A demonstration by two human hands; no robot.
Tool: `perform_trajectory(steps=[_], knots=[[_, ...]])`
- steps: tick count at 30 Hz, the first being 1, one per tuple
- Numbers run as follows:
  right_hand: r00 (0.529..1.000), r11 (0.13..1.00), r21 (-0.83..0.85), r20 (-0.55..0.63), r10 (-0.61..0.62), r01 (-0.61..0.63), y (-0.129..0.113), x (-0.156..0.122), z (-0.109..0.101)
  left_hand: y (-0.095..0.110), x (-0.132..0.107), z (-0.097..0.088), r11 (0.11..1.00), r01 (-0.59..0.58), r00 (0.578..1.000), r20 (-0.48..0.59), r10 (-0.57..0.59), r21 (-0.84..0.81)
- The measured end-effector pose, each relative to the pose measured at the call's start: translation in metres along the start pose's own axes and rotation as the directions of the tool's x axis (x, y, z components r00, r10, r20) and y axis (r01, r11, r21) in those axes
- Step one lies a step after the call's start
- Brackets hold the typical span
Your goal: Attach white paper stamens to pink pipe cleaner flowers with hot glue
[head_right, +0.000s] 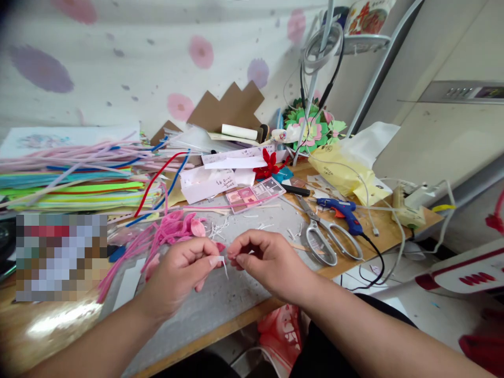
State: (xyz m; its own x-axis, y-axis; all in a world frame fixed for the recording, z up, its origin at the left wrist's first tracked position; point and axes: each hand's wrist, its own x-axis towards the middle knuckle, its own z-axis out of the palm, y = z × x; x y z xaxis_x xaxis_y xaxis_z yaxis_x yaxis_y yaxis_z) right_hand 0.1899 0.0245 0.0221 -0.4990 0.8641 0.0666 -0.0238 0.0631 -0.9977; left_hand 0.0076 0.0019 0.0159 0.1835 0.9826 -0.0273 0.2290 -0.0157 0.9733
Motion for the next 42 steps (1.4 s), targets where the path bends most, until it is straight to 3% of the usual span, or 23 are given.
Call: perform_trajectory(steps=[4,9,15,24,30,36,42], knots=[[1.000,0.995,0.104,-0.017,0.008,-0.006,0.005,0.004,0.006,0.001,0.000,-0.001,0.996,-0.057,0.998,0.019,0.055,0.071],[1.000,0.983,0.182,-0.026,0.017,-0.012,0.008,0.007,0.007,0.000,-0.001,-0.002,0.995,-0.047,0.999,0.026,0.045,0.091],[0.980,0.978,0.171,-0.177,-0.092,0.123,0.013,0.007,-0.005,-0.001,0.000,-0.002,0.995,-0.017,1.000,0.021,0.015,0.094],[0.991,0.935,0.339,-0.116,-0.067,0.103,0.000,0.001,-0.014,-0.005,0.001,-0.003,0.999,-0.003,1.000,0.004,0.003,0.045],[0.992,0.951,0.288,-0.090,-0.091,0.114,0.005,-0.005,-0.016,-0.005,0.000,-0.002,0.999,0.036,0.999,-0.006,-0.036,0.002],[0.998,0.953,0.300,-0.058,-0.031,0.047,0.008,-0.004,-0.014,-0.005,0.002,-0.002,0.999,0.041,0.999,-0.015,-0.041,-0.029],[0.997,0.983,0.180,-0.066,-0.030,0.041,0.013,0.002,-0.015,-0.002,0.001,-0.003,0.997,0.044,0.999,-0.017,-0.045,-0.059]])
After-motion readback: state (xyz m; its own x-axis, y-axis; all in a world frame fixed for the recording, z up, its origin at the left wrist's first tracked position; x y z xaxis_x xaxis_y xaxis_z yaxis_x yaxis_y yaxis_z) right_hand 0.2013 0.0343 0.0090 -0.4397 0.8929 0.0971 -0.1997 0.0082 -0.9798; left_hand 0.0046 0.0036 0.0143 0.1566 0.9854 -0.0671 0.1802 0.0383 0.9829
